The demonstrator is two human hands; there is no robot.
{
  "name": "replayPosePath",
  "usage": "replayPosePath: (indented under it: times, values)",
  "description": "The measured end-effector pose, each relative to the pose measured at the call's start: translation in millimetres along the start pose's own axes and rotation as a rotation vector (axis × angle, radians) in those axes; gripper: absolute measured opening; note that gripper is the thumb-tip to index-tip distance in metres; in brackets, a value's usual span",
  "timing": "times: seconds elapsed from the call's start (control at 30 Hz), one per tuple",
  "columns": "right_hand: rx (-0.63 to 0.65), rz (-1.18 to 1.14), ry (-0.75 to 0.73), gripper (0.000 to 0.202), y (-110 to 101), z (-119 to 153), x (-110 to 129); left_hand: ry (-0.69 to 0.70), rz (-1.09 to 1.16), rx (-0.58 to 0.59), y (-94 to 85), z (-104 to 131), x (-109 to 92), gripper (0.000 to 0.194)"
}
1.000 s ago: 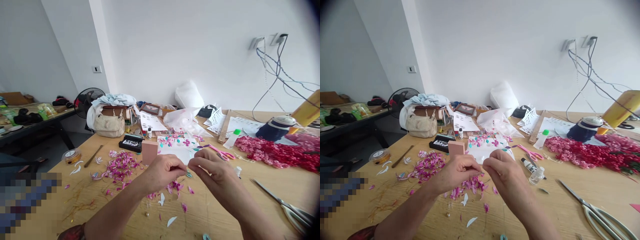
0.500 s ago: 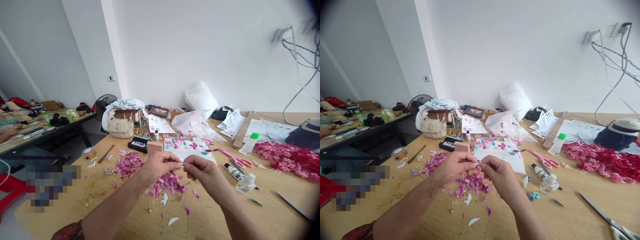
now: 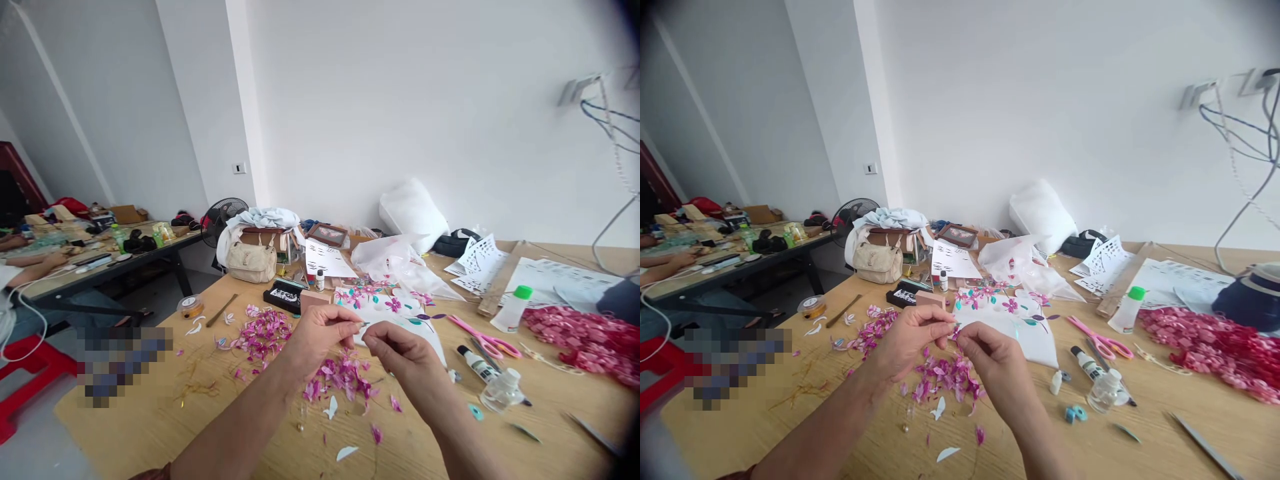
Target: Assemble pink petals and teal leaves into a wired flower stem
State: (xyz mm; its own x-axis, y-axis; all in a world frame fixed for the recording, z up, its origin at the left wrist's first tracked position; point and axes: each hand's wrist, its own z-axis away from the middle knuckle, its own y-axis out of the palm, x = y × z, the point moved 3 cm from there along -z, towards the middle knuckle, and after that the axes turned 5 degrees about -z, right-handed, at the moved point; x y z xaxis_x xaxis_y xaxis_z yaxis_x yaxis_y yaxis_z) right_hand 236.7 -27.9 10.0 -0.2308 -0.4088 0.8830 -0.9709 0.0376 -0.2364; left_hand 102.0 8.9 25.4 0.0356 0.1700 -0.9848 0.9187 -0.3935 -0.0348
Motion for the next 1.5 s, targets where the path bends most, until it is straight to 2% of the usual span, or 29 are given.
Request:
replayPosePath:
  times: [0.17, 0.3, 0.37, 0.43, 0.53, 0.67, 0.8, 0.87, 0.93, 1.0, 1.07, 1.2, 1.27, 1.37, 1.43, 1.5]
  values:
    - [-0.007, 0.449, -0.121, 0.025, -0.8, 8.7, 22.4, 0.082, -0.274, 0.018, 1.3, -4.9, 0.0, 0.009]
    - [-0.018, 0.599, -0.168, 0.021, -13.0, 11.1, 23.3, 0.182, -0.488, 0.161, 4.4, -2.5, -2.3, 0.011]
    - [-0.016, 0.609, -0.156, 0.020, -17.9, 9.0, 18.7, 0.132, -0.434, 0.258, 4.5, 0.1, -2.3, 0.010]
    - [0.016, 0.599, -0.133, 0.020, -17.9, 6.4, 14.8, 0.006, -0.287, 0.309, 2.6, 1.5, -1.8, 0.009]
    - [0.089, 0.587, -0.124, 0.023, -9.6, 5.9, 15.4, -0.092, -0.168, 0.244, -3.3, -0.7, -3.5, 0.009]
    - [0.133, 0.609, -0.163, 0.023, -1.3, 12.5, 24.6, -0.022, -0.322, 0.146, -8.7, -5.1, -6.5, 0.007]
    - [0.088, 0.616, -0.199, 0.022, -8.0, 13.8, 25.9, 0.117, -0.486, 0.253, -4.6, -1.1, -8.2, 0.010]
    - [0.048, 0.609, -0.187, 0.022, -12.6, 10.9, 21.2, 0.068, -0.427, 0.333, -2.5, 2.0, -7.2, 0.008]
    - [0.038, 0.597, -0.166, 0.021, -13.4, 7.7, 15.9, -0.042, -0.289, 0.358, -2.7, 3.4, -5.7, 0.007]
    - [0.068, 0.580, -0.155, 0.022, -9.5, 5.9, 13.0, -0.115, -0.159, 0.315, -4.9, 2.6, -4.8, 0.008]
    - [0.098, 0.573, -0.160, 0.024, -3.2, 6.5, 14.1, -0.122, -0.122, 0.242, -8.2, 0.1, -4.1, 0.009]
    - [0.137, 0.594, -0.159, 0.027, 5.3, 12.1, 23.1, -0.058, -0.343, 0.144, -13.3, -3.7, -1.6, 0.008]
    - [0.123, 0.627, -0.168, 0.028, 3.9, 13.9, 27.2, 0.047, -0.493, 0.172, -12.8, -2.6, -2.9, 0.009]
    - [0.032, 0.672, -0.184, 0.026, -3.8, 11.5, 26.8, 0.157, -0.558, 0.318, -8.5, 2.3, -5.0, 0.011]
    - [-0.001, 0.649, -0.180, 0.025, -7.9, 7.7, 21.2, 0.094, -0.451, 0.379, -7.4, 4.2, -4.3, 0.009]
    - [0.032, 0.559, -0.167, 0.023, -7.7, 4.2, 13.8, -0.025, -0.291, 0.347, -8.6, 3.4, -1.8, 0.007]
